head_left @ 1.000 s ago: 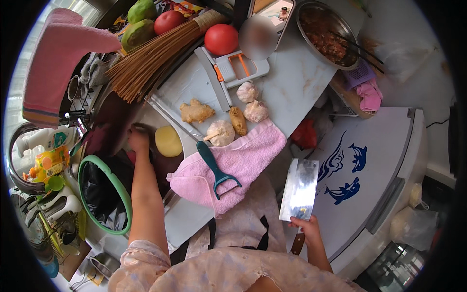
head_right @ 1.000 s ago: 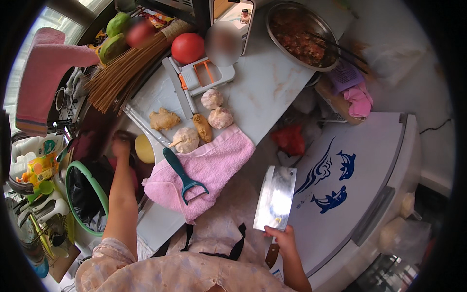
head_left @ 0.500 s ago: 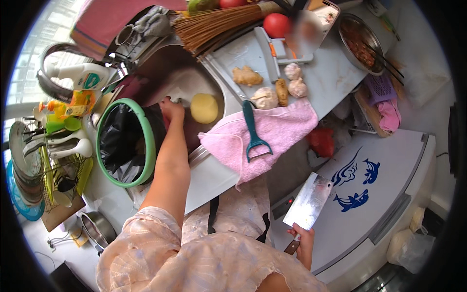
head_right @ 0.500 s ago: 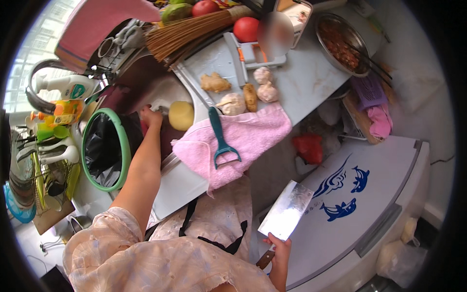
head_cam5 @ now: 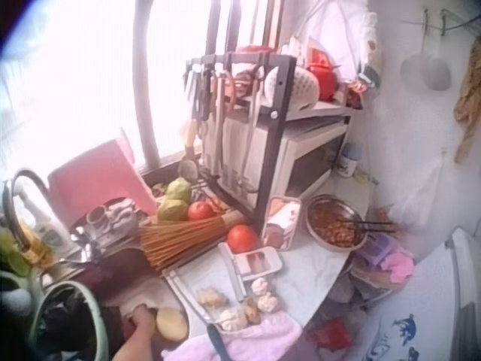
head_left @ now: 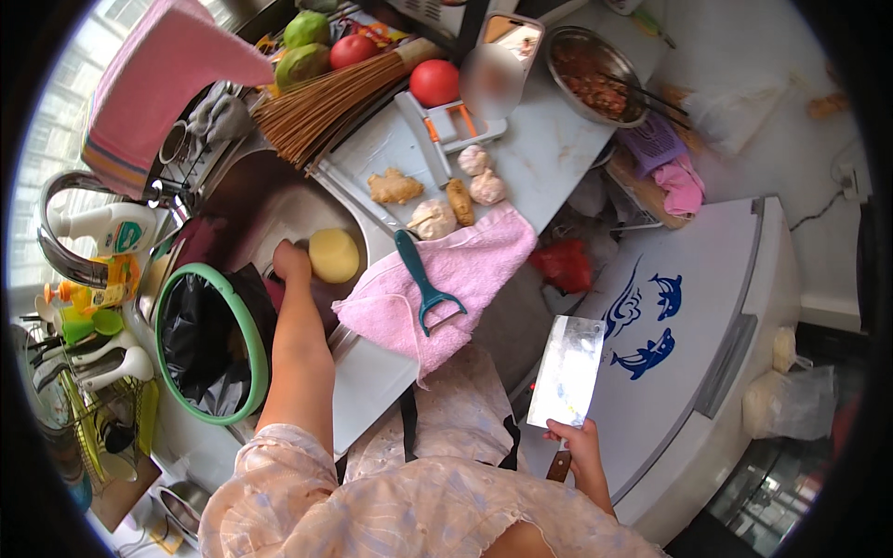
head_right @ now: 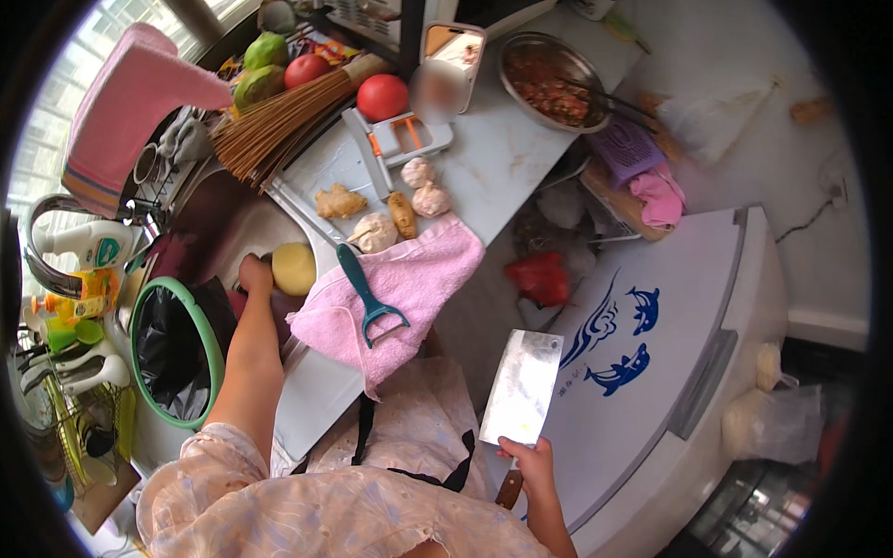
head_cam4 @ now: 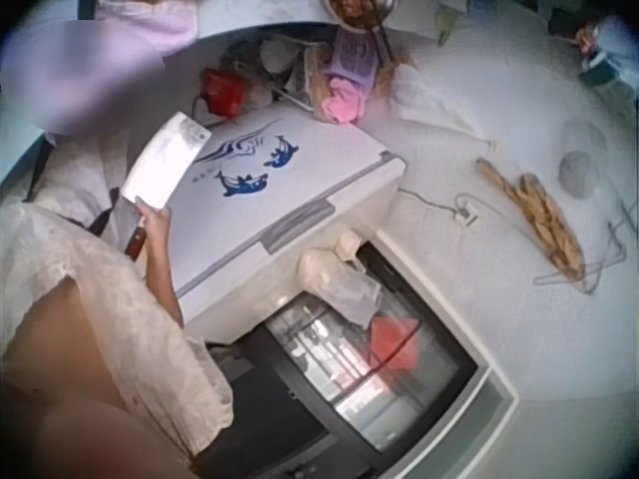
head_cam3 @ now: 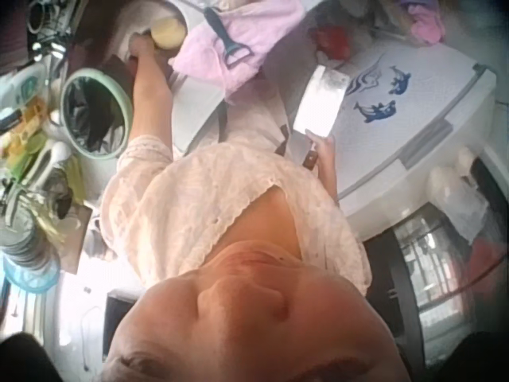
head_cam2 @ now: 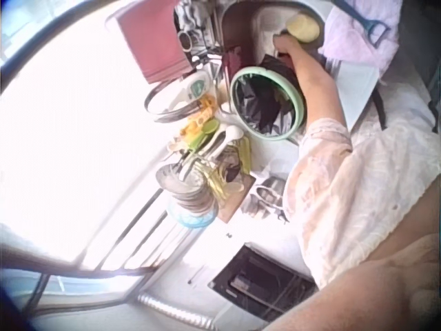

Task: The person peels a potato and ginger over a bin with a knife, then washes them in a sink under running water.

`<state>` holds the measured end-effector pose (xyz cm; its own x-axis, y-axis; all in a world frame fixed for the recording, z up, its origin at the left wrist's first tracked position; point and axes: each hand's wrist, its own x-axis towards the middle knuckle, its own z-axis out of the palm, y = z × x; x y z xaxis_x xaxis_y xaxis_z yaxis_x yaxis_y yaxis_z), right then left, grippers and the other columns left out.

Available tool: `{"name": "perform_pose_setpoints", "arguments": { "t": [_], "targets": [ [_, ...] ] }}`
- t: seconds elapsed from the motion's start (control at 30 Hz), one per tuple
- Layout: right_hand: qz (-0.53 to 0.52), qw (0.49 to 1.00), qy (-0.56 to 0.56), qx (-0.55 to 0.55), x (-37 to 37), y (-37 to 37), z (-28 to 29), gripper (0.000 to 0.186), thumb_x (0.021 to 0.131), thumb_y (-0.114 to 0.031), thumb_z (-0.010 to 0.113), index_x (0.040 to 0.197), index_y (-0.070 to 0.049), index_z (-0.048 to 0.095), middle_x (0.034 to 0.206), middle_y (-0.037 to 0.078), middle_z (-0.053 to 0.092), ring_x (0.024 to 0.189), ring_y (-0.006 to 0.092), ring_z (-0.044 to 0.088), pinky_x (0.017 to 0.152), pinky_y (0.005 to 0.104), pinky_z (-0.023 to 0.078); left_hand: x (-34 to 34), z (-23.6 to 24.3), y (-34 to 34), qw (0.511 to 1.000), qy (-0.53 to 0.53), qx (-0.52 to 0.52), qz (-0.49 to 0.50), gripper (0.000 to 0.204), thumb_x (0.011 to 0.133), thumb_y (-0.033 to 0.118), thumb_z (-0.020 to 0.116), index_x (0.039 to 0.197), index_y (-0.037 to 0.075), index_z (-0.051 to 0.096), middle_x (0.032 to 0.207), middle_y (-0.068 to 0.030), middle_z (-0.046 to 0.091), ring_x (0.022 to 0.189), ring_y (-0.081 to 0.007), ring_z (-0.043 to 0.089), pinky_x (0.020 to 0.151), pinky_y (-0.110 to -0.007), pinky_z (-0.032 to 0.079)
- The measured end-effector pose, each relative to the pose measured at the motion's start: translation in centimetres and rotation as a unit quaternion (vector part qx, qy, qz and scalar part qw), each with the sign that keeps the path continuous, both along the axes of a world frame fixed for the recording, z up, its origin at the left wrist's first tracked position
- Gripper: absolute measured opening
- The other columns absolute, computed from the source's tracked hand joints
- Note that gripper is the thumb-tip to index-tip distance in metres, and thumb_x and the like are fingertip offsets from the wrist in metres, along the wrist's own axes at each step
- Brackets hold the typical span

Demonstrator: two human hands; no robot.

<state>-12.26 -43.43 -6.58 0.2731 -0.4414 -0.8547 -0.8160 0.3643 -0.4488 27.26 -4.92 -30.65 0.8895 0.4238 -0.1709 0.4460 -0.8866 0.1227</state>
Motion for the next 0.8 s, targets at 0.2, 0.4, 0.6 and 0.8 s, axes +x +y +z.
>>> {"name": "perform_pose_setpoints", "arguments": {
  "t": [0.2,0.4,0.6,0.8],
  "targets": [
    [0.01,0.998,-0.055,-0.026,0.4,0.8,2.1,0.017,0.071,-0.01,0.071,0.082,0.0,0.063,0.067,0.005,0.063,0.054,0.0149,0.059,0.052,0.0276,0.041,-0.9,8.6,-3.8,0.967,-0.198,-0.162,0.002,0.018,0.074,0.016,0.063,0.089,0.005,0.064,0.085,-0.0143,0.065,0.079,-0.0286,0.063,0.07,-0.039,0.05],
    [-0.032,0.971,-0.199,0.126,2.4,1.5,4.1,0.014,0.078,-0.005,0.062,0.067,0.001,0.058,0.054,0.006,0.053,0.044,0.0152,0.049,0.055,0.0348,0.052,-11.2,28.6,-3.2,0.849,-0.433,-0.249,-0.174,0.012,0.079,0.002,0.059,0.091,0.004,0.059,0.08,-0.0085,0.057,0.067,-0.0192,0.057,0.063,-0.028,0.047],
    [0.061,0.965,-0.226,0.118,4.6,4.1,8.1,0.017,0.08,-0.014,0.064,0.074,0.002,0.061,0.061,0.007,0.059,0.044,0.0145,0.052,0.054,0.0337,0.052,-17.9,25.0,12.1,0.962,-0.212,-0.128,-0.114,0.021,0.075,0.004,0.059,0.095,0.004,0.062,0.093,-0.0086,0.059,0.069,-0.0236,0.057,0.067,-0.034,0.048],
    [0.211,0.936,-0.259,0.11,8.0,4.2,8.7,0.013,0.081,-0.01,0.066,0.079,0.001,0.059,0.057,0.003,0.055,0.04,0.0079,0.046,0.038,0.0237,0.038,-19.0,27.7,7.6,0.904,-0.289,-0.302,-0.092,0.031,0.077,0.002,0.061,0.108,0.003,0.062,0.104,-0.009,0.061,0.084,-0.0165,0.061,0.073,-0.028,0.05]
  ]
}}
